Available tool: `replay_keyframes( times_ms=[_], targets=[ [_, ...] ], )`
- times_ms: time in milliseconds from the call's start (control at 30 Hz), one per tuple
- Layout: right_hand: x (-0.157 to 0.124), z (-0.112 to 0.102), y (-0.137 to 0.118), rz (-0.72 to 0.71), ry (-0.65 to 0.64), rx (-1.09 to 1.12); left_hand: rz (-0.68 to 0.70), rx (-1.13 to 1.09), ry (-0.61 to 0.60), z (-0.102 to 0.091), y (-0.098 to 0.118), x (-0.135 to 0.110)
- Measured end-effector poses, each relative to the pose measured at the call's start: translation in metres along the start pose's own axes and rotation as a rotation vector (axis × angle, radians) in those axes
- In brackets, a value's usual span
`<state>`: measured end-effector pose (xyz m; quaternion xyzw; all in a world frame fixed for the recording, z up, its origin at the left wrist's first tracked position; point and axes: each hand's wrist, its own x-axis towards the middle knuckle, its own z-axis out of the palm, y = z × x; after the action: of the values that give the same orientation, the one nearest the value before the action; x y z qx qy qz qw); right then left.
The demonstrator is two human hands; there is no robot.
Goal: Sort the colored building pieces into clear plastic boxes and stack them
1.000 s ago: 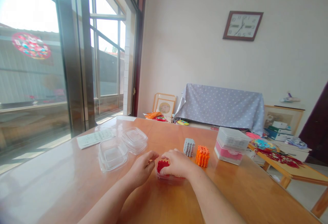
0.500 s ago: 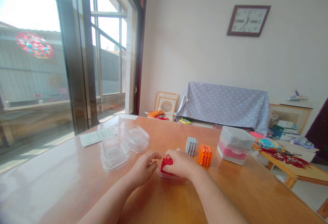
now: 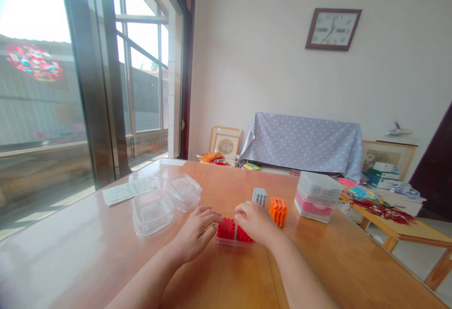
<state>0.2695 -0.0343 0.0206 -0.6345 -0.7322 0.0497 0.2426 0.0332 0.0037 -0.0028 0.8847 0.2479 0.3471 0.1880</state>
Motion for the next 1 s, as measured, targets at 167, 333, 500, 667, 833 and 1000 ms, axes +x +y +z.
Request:
replay_keyframes(
  times_ms=[167,333,500,667,833,1000],
  targets=[
    [-0.012,-0.008,0.02,0.101,-0.037,-0.127,-0.006,0.045,-0.069,0.001,0.009,-0.001],
    [-0.024,-0.008,0.02,0.072,-0.031,-0.144,-0.018,0.042,-0.085,0.003,0.011,0.0],
    [-0.029,-0.008,0.02,0.066,-0.043,-0.121,-0.03,0.063,-0.11,0.005,0.01,0.0],
    [-0.032,-0.008,0.02,0.052,-0.035,-0.119,-0.034,0.066,-0.098,0.009,0.008,0.001],
    [-0.035,-0.007,0.018,0.069,-0.002,-0.121,-0.047,0.071,-0.089,0.012,0.004,0.001],
    [-0.034,-0.009,0.019,0.115,0.007,-0.071,-0.05,0.076,-0.096,0.012,0.005,0.001]
  ],
)
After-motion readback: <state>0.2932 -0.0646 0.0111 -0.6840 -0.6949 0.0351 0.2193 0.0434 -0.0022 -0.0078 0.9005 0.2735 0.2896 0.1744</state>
